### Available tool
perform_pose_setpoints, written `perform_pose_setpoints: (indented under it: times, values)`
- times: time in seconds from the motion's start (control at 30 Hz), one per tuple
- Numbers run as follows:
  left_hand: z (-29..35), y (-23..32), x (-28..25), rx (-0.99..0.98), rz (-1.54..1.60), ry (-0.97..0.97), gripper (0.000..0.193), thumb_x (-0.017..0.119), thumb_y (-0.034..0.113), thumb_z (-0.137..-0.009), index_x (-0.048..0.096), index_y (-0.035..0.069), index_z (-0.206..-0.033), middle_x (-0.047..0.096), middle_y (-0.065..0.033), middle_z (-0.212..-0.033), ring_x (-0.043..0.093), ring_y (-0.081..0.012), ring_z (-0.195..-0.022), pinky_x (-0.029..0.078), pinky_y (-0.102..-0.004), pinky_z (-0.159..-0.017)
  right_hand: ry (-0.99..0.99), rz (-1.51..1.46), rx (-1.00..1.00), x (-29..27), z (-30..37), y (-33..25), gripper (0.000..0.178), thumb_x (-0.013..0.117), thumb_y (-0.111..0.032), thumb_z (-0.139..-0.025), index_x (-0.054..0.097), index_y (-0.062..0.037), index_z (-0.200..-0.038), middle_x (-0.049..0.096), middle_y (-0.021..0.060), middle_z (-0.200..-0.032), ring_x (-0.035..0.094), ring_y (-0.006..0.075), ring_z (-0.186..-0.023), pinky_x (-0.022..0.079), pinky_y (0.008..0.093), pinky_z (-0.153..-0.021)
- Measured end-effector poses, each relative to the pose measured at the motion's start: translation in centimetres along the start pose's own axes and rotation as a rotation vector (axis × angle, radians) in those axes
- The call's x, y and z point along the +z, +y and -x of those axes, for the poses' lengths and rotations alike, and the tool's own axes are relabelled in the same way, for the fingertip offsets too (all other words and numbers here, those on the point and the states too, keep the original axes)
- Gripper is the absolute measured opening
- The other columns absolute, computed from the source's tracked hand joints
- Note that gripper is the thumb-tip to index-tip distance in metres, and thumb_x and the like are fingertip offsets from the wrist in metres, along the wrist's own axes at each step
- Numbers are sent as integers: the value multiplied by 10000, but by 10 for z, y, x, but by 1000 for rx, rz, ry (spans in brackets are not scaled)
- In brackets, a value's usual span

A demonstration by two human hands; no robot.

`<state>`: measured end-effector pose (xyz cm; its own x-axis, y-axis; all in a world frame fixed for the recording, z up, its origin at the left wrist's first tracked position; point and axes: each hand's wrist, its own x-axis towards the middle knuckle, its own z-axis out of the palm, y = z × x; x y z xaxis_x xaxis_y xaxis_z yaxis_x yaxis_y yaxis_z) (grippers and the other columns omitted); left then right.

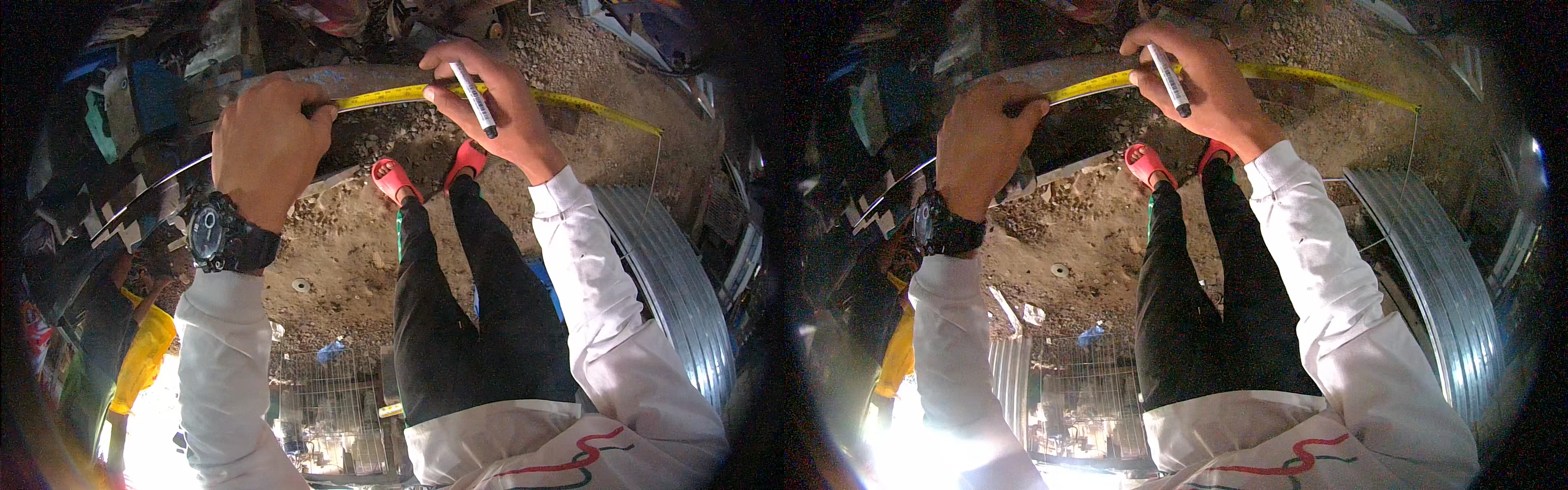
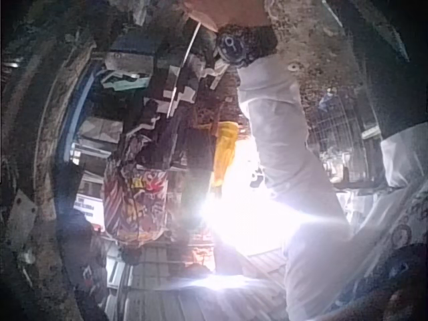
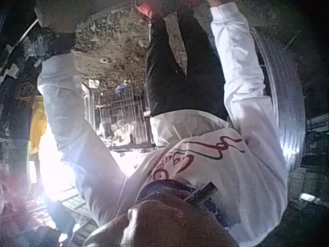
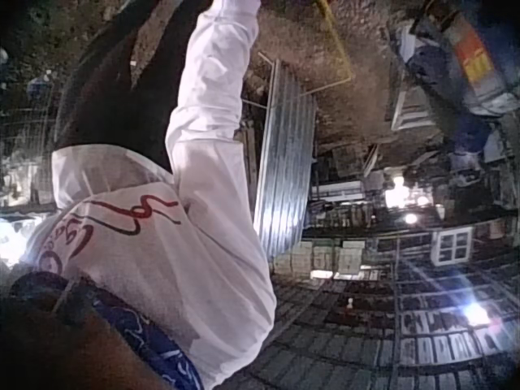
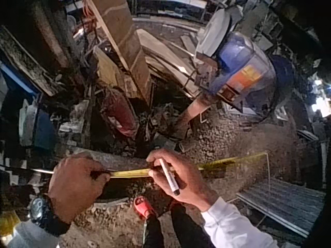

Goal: The person bends a thin metal rod into a rectangular frame using a manual bending machine. They measure the rod with a tape measure and mark it with a marker, then repeatedly bend the rod at marked points to form the frame shape.

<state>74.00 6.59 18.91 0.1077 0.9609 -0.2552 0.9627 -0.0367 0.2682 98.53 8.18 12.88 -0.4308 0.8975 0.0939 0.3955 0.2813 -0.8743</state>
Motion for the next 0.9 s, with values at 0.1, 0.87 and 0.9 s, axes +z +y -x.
perform_pose_setpoints:
  times: [0.1, 0.87, 0.9]
  values:
    - [-1, 1, 1, -1, 16, -2, 217, 677, 291, -821, 765, 133, -942, 697, -148, -974, 673, -370, -891, 548, -449, -800, 22, 16, -37, 2, -1, 4, 264, 716, -129, -839, 612, -114, -1081, 671, 95, -943, 686, 255, -821, 538, 356, -723]
    - [-3, 0, 4, 19, 40, 14, 225, 657, 288, -825, 766, 127, -936, 692, -129, -977, 668, -379, -876, 543, -463, -804, 35, 34, -19, 2, 1, 5, 310, 721, -146, -837, 613, -140, -1127, 680, 91, -945, 689, 259, -827, 541, 372, -717]
    - [-3, 0, 4, 18, 35, 13, 227, 658, 293, -825, 766, 128, -937, 692, -127, -981, 668, -379, -879, 543, -463, -805, 37, 43, -9, 2, 1, 5, 313, 722, -148, -837, 615, -142, -1131, 681, 93, -937, 689, 259, -823, 541, 371, -714]
